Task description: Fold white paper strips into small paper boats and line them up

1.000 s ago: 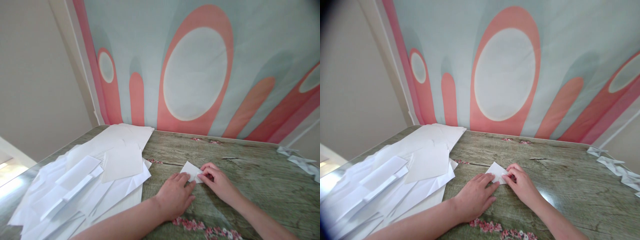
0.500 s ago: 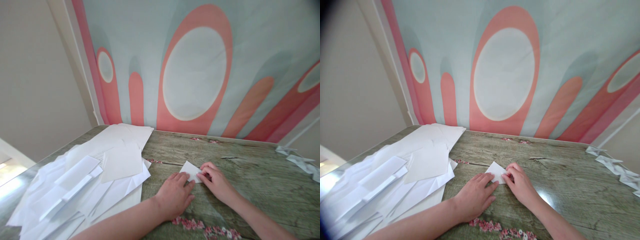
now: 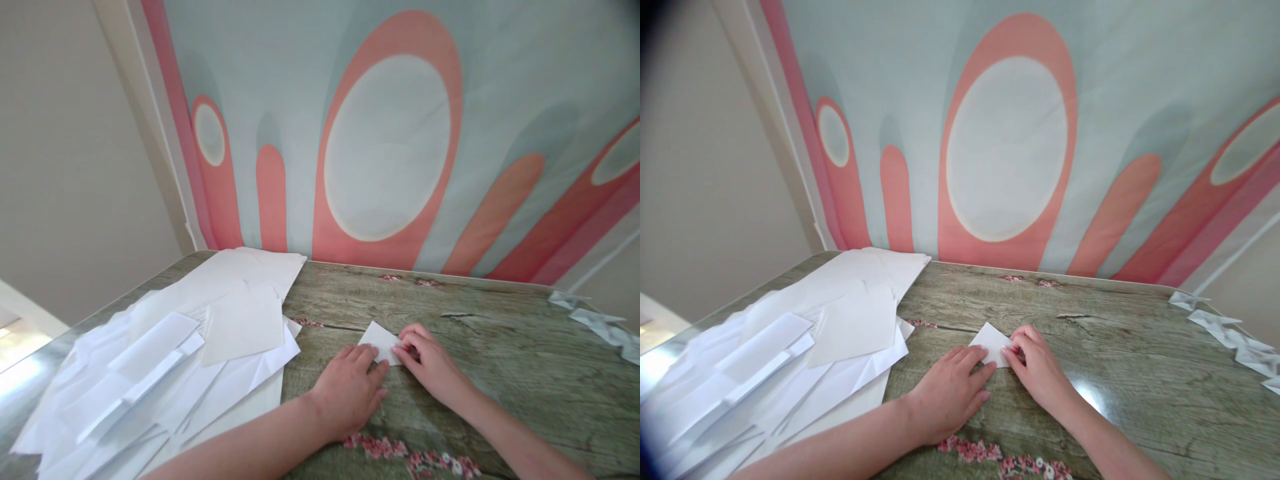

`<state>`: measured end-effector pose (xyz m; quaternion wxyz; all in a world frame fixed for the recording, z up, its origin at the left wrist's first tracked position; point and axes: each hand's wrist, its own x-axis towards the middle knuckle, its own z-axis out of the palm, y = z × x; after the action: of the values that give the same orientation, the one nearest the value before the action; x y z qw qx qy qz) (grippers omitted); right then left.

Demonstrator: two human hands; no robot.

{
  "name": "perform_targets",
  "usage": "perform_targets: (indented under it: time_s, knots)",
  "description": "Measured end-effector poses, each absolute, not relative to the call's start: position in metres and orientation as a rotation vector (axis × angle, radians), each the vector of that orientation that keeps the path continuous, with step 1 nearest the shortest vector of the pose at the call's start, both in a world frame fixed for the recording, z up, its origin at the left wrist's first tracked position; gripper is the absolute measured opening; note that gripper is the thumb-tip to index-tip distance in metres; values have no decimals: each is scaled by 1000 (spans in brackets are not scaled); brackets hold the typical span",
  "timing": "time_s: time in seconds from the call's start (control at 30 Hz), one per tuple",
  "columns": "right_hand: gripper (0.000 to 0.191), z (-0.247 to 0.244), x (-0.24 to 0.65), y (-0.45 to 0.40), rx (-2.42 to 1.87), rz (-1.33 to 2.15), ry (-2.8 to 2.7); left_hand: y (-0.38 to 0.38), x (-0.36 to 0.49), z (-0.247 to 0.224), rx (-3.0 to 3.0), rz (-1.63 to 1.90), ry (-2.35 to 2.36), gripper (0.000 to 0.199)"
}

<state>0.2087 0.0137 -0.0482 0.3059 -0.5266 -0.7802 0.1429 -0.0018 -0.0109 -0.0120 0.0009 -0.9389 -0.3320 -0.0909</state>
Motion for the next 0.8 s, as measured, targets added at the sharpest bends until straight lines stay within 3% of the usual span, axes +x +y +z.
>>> perform_targets:
  time_s: [0.23,0.6,0.8]
  knots:
    - [7,-50,208,15,-1448,400,-1998,-10,-1,-14,-2925,-284,-1040,39]
    - [4,-49,206,12,-1409,351,-2011,-9,0,-14,-2908,-270,-1027,38]
    - [18,-52,204,8,-1410,207,-2054,-10,2,-15,-2889,-272,-1051,43]
